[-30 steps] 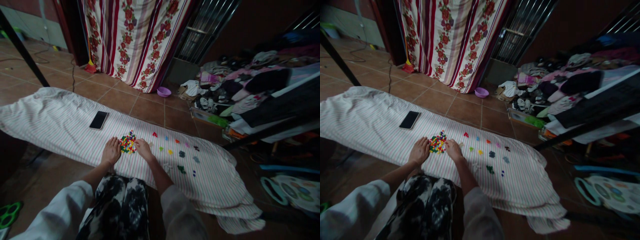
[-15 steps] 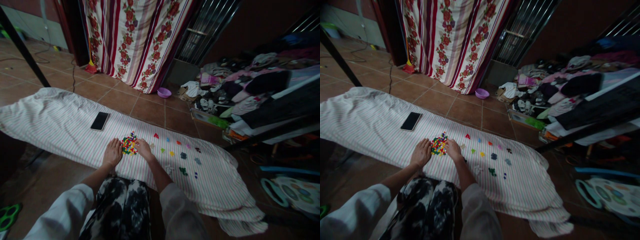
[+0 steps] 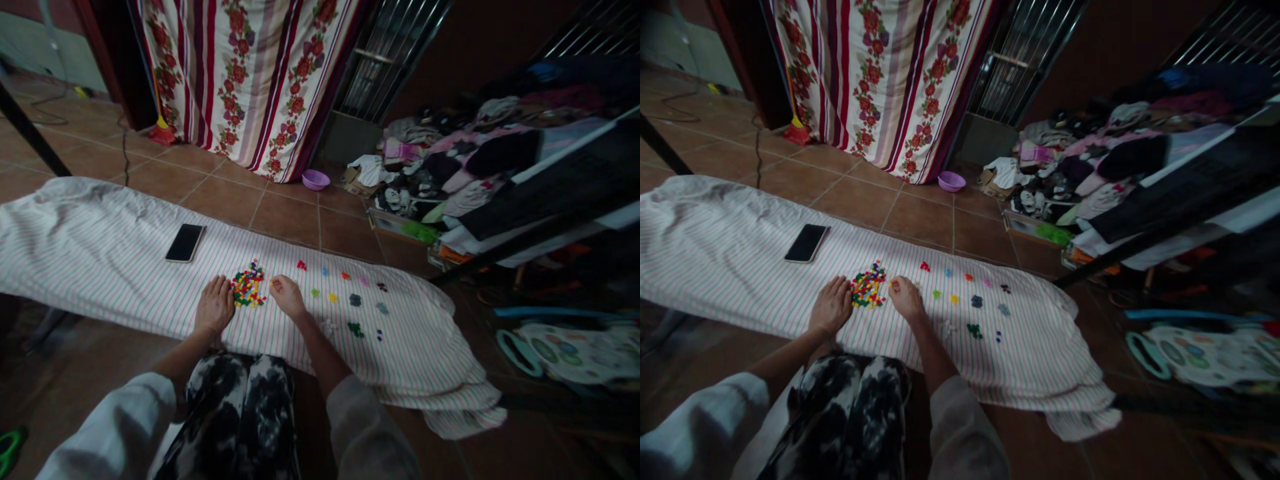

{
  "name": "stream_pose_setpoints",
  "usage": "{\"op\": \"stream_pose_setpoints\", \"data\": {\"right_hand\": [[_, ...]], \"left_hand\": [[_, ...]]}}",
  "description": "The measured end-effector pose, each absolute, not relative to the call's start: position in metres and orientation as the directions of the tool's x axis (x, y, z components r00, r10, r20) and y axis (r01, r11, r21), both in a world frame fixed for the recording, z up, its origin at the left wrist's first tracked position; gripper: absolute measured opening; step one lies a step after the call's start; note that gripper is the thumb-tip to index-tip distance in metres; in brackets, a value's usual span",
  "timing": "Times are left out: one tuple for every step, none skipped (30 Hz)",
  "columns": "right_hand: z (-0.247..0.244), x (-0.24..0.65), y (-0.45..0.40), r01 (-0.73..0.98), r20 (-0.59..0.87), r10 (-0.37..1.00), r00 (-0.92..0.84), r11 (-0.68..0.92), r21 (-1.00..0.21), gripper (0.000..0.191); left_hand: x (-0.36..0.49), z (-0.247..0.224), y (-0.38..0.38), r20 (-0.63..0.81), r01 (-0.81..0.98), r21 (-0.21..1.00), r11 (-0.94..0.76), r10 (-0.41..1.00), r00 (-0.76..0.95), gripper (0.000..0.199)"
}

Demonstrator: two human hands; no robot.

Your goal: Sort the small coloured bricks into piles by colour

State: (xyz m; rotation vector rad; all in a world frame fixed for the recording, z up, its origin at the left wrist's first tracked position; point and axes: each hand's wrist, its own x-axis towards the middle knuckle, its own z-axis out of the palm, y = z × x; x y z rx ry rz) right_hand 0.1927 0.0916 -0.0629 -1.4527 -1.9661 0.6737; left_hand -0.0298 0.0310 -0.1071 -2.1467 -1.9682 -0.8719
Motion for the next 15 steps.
{"op": "stream_pose_setpoints", "data": {"right_hand": [[-0.061,0.201,0.09,0.658,0.177,0.962,-0.208,0.272,-0.702,0.013],[-0.059,0.21,0.089,0.661,0.188,0.964,-0.188,0.266,-0.701,0.013],[-0.056,0.22,0.089,0.666,0.2,0.966,-0.163,0.257,-0.7,0.013],[-0.053,0.231,0.089,0.673,0.214,0.967,-0.136,0.249,-0.697,0.014],[-0.05,0.243,0.089,0.684,0.229,0.967,-0.108,0.24,-0.689,0.014],[-0.046,0.256,0.089,0.703,0.245,0.966,-0.079,0.228,-0.674,0.015],[-0.043,0.269,0.09,0.729,0.259,0.965,-0.049,0.212,-0.651,0.016],[-0.041,0.283,0.09,0.762,0.267,0.964,-0.021,0.188,-0.62,0.017],[-0.039,0.296,0.091,0.796,0.266,0.964,0.007,0.156,-0.585,0.018],[-0.038,0.308,0.091,0.828,0.257,0.966,0.028,0.121,-0.547,0.019],[-0.038,0.32,0.092,0.857,0.24,0.97,0.05,0.082,-0.51,0.019],[-0.039,0.33,0.092,0.879,0.215,0.974,0.069,0.042,-0.474,0.019],[-0.041,0.339,0.092,0.896,0.186,0.979,0.085,0.006,-0.443,0.02],[-0.043,0.347,0.092,0.908,0.156,0.983,0.098,-0.024,-0.418,0.02],[-0.045,0.353,0.091,0.916,0.129,0.986,0.105,-0.046,-0.398,0.02]], "left_hand": [[-0.03,-0.107,0.031,0.474,0.941,0.297,-0.163,0.881,0.003,0.046],[-0.03,-0.107,0.031,0.478,0.94,0.296,-0.167,0.878,0.005,0.045],[-0.03,-0.107,0.031,0.482,0.939,0.298,-0.169,0.876,0.005,0.045],[-0.03,-0.106,0.03,0.484,0.937,0.304,-0.17,0.875,0.001,0.044],[-0.03,-0.106,0.03,0.484,0.934,0.315,-0.17,0.875,-0.004,0.043],[-0.03,-0.106,0.03,0.482,0.93,0.327,-0.17,0.876,-0.01,0.043],[-0.03,-0.106,0.03,0.48,0.925,0.34,-0.171,0.877,-0.015,0.043],[-0.03,-0.105,0.03,0.479,0.92,0.351,-0.173,0.877,-0.017,0.043],[-0.03,-0.105,0.03,0.481,0.917,0.357,-0.177,0.877,-0.018,0.043],[-0.03,-0.105,0.031,0.484,0.915,0.359,-0.183,0.875,-0.015,0.043],[-0.03,-0.105,0.031,0.489,0.915,0.356,-0.189,0.872,-0.01,0.042],[-0.03,-0.106,0.031,0.493,0.916,0.352,-0.193,0.87,-0.006,0.042],[-0.031,-0.106,0.031,0.495,0.917,0.349,-0.195,0.869,-0.004,0.042],[-0.031,-0.106,0.031,0.494,0.917,0.347,-0.194,0.869,-0.003,0.042],[-0.031,-0.106,0.031,0.491,0.918,0.346,-0.194,0.871,-0.001,0.042]]}}
